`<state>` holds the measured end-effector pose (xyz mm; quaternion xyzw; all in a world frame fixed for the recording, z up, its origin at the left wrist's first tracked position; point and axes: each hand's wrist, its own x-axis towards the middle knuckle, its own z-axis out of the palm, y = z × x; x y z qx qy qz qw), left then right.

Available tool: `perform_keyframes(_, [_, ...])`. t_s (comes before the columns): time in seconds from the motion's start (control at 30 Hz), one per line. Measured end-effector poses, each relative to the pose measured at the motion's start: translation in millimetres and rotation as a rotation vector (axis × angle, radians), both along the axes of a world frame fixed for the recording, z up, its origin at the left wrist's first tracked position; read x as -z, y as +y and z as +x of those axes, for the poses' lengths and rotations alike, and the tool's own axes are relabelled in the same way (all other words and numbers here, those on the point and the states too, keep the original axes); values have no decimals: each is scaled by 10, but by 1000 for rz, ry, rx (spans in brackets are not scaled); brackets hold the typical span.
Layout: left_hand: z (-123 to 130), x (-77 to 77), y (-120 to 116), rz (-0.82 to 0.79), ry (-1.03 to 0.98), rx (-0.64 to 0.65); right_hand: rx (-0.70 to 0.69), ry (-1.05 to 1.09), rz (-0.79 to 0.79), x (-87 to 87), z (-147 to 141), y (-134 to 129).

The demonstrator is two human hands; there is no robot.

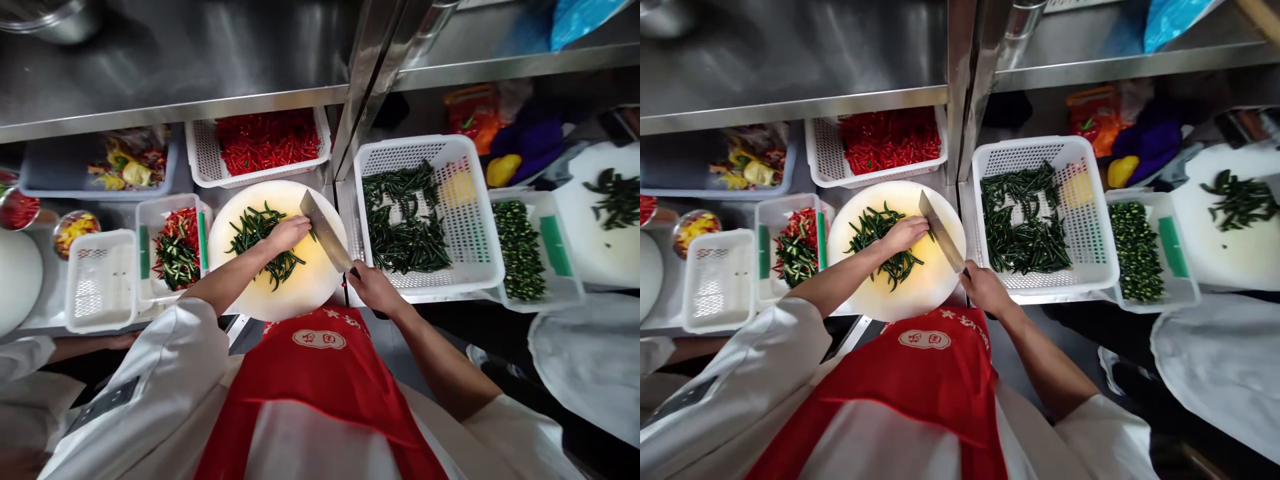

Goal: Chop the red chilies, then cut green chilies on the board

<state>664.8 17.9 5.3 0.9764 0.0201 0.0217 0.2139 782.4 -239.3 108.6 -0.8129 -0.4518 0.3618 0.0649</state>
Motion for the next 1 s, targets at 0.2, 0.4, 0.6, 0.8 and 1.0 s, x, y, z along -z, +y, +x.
perform_keyframes(0.2, [-72,37,41,-65,-44,-57,21,36,-51,-270,-66,-64])
perform_keyframes(0.4, [-94,87,9,-117,-53,-92,53,53,-107,-237,-228,4])
perform_keyframes(0.6, [-191,-26,68,-156,-33,-30,117,-4,-16,160,-415,345])
perform_keyframes(0.8, [-331,-155,649,-32,53,-182,99,34,47,-63,-506,4])
perform_keyframes(1.0, [-312,-104,870,47,331,-137,68,75,-20,-54,-687,-199])
